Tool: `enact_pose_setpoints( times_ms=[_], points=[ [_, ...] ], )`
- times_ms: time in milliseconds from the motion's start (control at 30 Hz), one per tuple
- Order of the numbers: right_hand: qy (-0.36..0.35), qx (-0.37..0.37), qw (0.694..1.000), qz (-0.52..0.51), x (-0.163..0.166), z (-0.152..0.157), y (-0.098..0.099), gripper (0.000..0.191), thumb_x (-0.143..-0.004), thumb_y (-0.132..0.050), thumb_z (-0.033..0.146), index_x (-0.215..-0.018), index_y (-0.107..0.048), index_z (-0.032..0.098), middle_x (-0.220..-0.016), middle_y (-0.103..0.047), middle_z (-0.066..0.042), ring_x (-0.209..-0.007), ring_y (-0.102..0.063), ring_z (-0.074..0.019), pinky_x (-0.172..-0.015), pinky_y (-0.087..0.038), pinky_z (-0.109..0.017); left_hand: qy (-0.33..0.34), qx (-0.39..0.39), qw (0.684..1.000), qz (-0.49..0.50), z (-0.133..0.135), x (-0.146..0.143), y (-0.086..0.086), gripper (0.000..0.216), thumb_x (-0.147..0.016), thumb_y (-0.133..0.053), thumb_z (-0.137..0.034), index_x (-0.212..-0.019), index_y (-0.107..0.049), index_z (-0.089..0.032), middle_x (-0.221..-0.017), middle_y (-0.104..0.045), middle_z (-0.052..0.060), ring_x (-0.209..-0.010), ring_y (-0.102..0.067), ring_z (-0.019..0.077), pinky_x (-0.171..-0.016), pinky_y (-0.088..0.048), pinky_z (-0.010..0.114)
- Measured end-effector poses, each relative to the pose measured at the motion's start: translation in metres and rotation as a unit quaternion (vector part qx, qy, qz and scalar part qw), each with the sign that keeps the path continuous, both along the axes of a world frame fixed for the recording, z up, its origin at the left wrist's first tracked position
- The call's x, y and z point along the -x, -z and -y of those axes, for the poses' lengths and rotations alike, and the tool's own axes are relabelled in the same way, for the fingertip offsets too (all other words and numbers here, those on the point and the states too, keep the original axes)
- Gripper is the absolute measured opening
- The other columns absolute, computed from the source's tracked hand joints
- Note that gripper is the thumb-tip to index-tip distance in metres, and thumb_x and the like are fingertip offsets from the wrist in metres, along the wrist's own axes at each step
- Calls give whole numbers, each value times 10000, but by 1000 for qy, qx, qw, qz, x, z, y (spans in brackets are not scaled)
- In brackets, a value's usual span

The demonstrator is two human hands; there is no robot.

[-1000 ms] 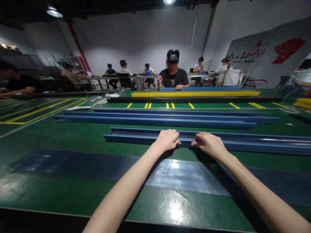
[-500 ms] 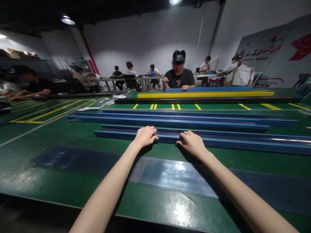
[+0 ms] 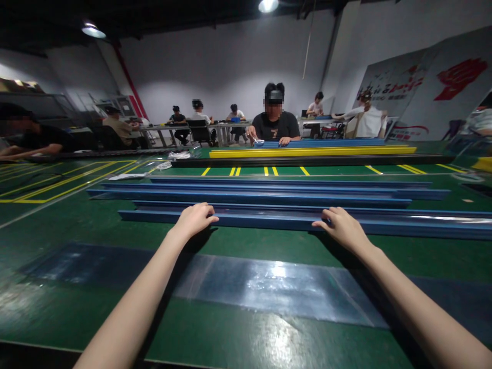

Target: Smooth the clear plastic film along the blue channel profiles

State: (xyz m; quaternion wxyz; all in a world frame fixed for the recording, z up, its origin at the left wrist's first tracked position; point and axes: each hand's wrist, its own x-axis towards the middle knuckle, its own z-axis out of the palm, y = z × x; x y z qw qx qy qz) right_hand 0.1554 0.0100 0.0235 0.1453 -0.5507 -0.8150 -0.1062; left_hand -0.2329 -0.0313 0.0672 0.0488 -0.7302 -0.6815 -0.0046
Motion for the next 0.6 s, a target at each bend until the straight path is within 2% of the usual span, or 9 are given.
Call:
enact_pose_setpoints(
  times_ms=[100,200,367,600],
  points=[
    [4,4,1000,0,3,0,-2,322,-817,-436,489,-704,-513,198,-757,-549,-60,-769,-477,-200,-630,-346,-273,15,-6,1000,14,2,-5,-2,278,-808,-448,-436,-880,-602,-215,-998,-621,39,-893,-578,200,-723,-401,262],
    [13,-2,1000,17,5,3,-3,302,-820,-449,471,-731,-526,193,-777,-552,-68,-781,-479,-206,-651,-352,-276,68,-10,995,72,-3,-21,-1,289,-827,-420,-415,-918,-597,-206,-964,-626,37,-884,-576,189,-758,-409,268],
    [24,-10,999,39,8,7,-5,295,-834,-437,451,-779,-553,186,-804,-558,-76,-799,-486,-208,-673,-355,-278,176,12,972,153,-20,-64,-2,270,-810,-463,-367,-966,-585,-183,-916,-629,31,-857,-574,166,-763,-426,249],
    [41,-10,998,41,23,9,-5,283,-810,-486,444,-796,-572,175,-828,-573,-77,-829,-493,-209,-689,-360,-282,240,5,959,151,-37,-119,5,218,-804,-490,-329,-941,-602,-200,-936,-631,26,-867,-579,164,-765,-426,245]
  ],
)
